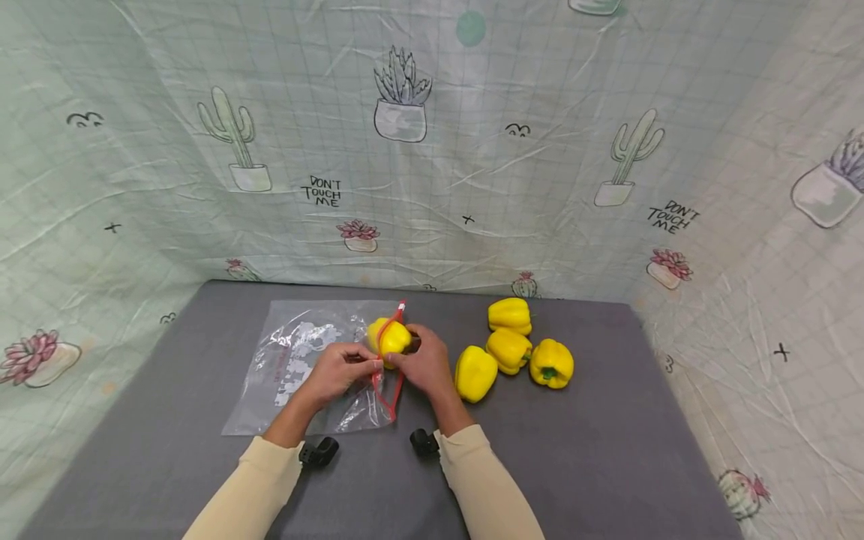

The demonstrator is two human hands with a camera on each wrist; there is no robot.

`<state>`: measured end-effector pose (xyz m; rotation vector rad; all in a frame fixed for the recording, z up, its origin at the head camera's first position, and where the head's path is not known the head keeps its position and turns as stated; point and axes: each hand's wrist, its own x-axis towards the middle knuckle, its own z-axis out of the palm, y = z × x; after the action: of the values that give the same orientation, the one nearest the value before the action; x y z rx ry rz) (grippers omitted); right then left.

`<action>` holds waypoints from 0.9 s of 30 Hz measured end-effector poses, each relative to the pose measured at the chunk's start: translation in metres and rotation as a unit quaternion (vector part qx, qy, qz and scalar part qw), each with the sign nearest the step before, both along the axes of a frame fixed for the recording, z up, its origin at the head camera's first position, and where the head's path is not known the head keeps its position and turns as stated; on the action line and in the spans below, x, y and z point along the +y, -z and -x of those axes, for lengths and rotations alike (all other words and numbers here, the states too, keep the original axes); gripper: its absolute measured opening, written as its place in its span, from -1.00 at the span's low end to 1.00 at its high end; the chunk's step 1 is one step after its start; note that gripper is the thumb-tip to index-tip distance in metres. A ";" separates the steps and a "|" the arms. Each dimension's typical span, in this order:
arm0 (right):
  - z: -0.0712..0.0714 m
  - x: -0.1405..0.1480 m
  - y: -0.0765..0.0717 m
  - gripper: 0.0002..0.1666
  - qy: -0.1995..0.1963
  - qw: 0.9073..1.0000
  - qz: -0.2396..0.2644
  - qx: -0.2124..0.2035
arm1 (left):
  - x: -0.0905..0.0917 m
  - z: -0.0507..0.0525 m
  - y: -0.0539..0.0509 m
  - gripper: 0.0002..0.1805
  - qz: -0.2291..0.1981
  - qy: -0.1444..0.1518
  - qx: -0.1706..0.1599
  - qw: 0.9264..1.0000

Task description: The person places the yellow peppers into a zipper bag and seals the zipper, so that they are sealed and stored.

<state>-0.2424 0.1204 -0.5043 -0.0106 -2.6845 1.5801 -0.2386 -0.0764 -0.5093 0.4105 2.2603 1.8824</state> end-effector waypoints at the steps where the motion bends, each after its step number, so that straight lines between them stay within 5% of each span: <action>1: 0.000 -0.001 0.000 -0.26 0.002 1.000 0.002 0.002 | 0.000 0.001 0.000 -0.83 -0.001 0.003 0.000 1.000; 9: 0.003 -0.004 -0.001 -0.36 0.011 0.999 -0.025 0.045 | 0.003 0.004 0.002 -0.79 -0.035 0.040 -0.020 0.998; 18: 0.000 -0.003 0.005 -0.39 0.016 0.997 0.066 0.023 | -0.006 0.006 0.004 -0.74 -0.076 0.064 -0.024 0.995; 27: 0.001 -0.015 0.013 -0.43 0.055 0.995 0.076 0.042 | -0.011 0.009 0.002 -0.86 -0.062 0.095 -0.023 0.993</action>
<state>-0.2434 0.1056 -0.5174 -0.0930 -2.4504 1.7066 -0.2479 -0.0874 -0.5116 0.5718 2.0043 1.9187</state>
